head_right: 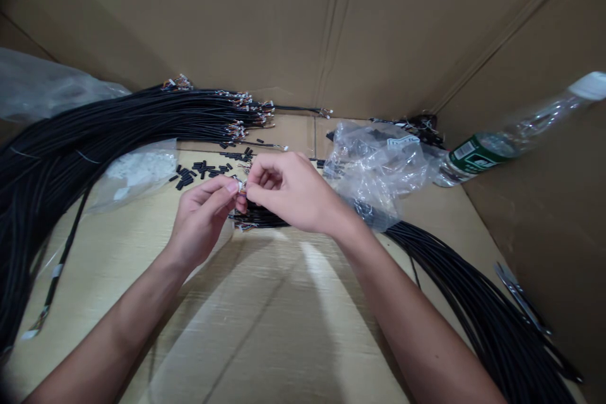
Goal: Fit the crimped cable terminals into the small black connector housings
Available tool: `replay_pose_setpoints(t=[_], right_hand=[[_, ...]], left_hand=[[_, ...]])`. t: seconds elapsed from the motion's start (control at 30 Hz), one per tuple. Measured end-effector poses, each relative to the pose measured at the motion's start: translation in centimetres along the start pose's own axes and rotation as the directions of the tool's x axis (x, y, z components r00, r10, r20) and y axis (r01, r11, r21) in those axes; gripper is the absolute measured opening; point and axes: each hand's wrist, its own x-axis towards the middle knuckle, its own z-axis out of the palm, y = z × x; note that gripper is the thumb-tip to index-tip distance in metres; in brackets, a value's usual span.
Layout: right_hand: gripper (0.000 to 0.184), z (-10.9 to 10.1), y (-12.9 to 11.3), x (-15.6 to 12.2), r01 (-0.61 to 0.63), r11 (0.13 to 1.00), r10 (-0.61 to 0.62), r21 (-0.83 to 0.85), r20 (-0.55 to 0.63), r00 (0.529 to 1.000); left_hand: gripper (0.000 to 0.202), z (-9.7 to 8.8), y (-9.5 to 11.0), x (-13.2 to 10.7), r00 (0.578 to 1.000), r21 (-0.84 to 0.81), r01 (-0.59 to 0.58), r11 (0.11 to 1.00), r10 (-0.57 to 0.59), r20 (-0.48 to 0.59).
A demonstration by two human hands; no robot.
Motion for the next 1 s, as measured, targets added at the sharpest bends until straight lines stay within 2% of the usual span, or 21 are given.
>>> replay_pose_setpoints(t=[0.3,0.5,0.63,1.0], right_hand=[[0.009,-0.1,-0.6,-0.5,0.005,0.989,-0.005,-0.151,-0.003,1.0],[0.014,-0.1,-0.7,-0.7,0.077,0.954,-0.077,-0.289,0.015,0.997],[0.015,-0.1,-0.4,-0.6,0.123,0.945,-0.123,-0.304,0.022,0.992],[0.015,0.3,0.3,-0.4,0.167,0.936,-0.175,-0.311,0.001,0.985]], left_hand=[[0.02,0.0,-0.2,-0.1,1.0,0.046,-0.017,0.999,0.018,-0.02],[0.022,-0.1,-0.1,-0.2,0.997,0.149,-0.066,0.987,0.069,-0.019],[0.024,0.1,0.2,-0.4,0.99,0.258,-0.134,0.957,0.142,-0.014],[0.024,0.5,0.2,-0.6,0.975,0.316,-0.195,0.928,0.218,-0.038]])
